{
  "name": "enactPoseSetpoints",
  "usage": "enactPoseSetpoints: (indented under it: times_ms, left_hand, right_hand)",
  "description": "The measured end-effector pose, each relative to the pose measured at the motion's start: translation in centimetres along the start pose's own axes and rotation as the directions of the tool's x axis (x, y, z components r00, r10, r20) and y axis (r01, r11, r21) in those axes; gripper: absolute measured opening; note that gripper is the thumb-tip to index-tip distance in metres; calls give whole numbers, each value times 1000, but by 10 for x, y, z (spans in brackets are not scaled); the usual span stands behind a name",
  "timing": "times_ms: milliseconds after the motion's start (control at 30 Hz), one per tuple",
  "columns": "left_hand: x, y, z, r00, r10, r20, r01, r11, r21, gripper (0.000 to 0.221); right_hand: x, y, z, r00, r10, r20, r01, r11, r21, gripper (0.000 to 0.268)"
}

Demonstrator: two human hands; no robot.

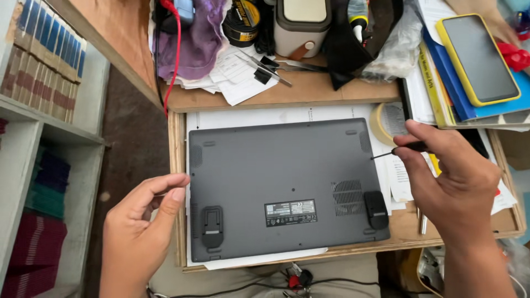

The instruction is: The person assembles a laptop by placing its bottom cover onto the internal chassis, securing it with a screwdriver, and attaching a small black component to the exterior.

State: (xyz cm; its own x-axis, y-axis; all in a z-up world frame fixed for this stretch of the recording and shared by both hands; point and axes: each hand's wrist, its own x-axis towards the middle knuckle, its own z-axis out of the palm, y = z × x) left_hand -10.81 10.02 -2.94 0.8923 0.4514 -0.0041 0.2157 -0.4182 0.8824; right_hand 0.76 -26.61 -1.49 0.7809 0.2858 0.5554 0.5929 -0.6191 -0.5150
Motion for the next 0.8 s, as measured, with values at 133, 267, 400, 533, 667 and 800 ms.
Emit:
enactPoseSetpoints:
  times_ms: [133, 267, 400, 533, 667, 800]
  left_hand:
    - [-2, 3, 2, 999, 34, 13, -34, 999, 10, 20]
    - [-2, -5, 6, 990, 137, 39, -138, 990, 38, 20]
    - [-1, -20, 12, 975, 210, 66, -216, 973, 86, 22]
    - [10, -28, 10, 981, 167, 99, -178, 978, 110, 21]
    - [38, -113, 21, 962, -28, 271, -36, 973, 227, 31]
    - [195, -472, 34, 720, -179, 671, 116, 984, 137, 63]
  right_hand:
    - [1, -6, 1, 1000, -6, 4, 6, 999, -32, 32]
    - [-3, -5, -7, 983, 151, -99, -144, 986, 79, 54]
    - [-17, -2, -39, 906, 327, -267, -314, 945, 90, 42]
    - [-48, 20, -74, 823, 457, -336, -406, 888, 213, 39]
    - [-80, 45, -110, 737, 618, -274, -595, 785, 171, 25]
    - [-118, 83, -133, 766, 627, -141, -636, 706, -311, 14]
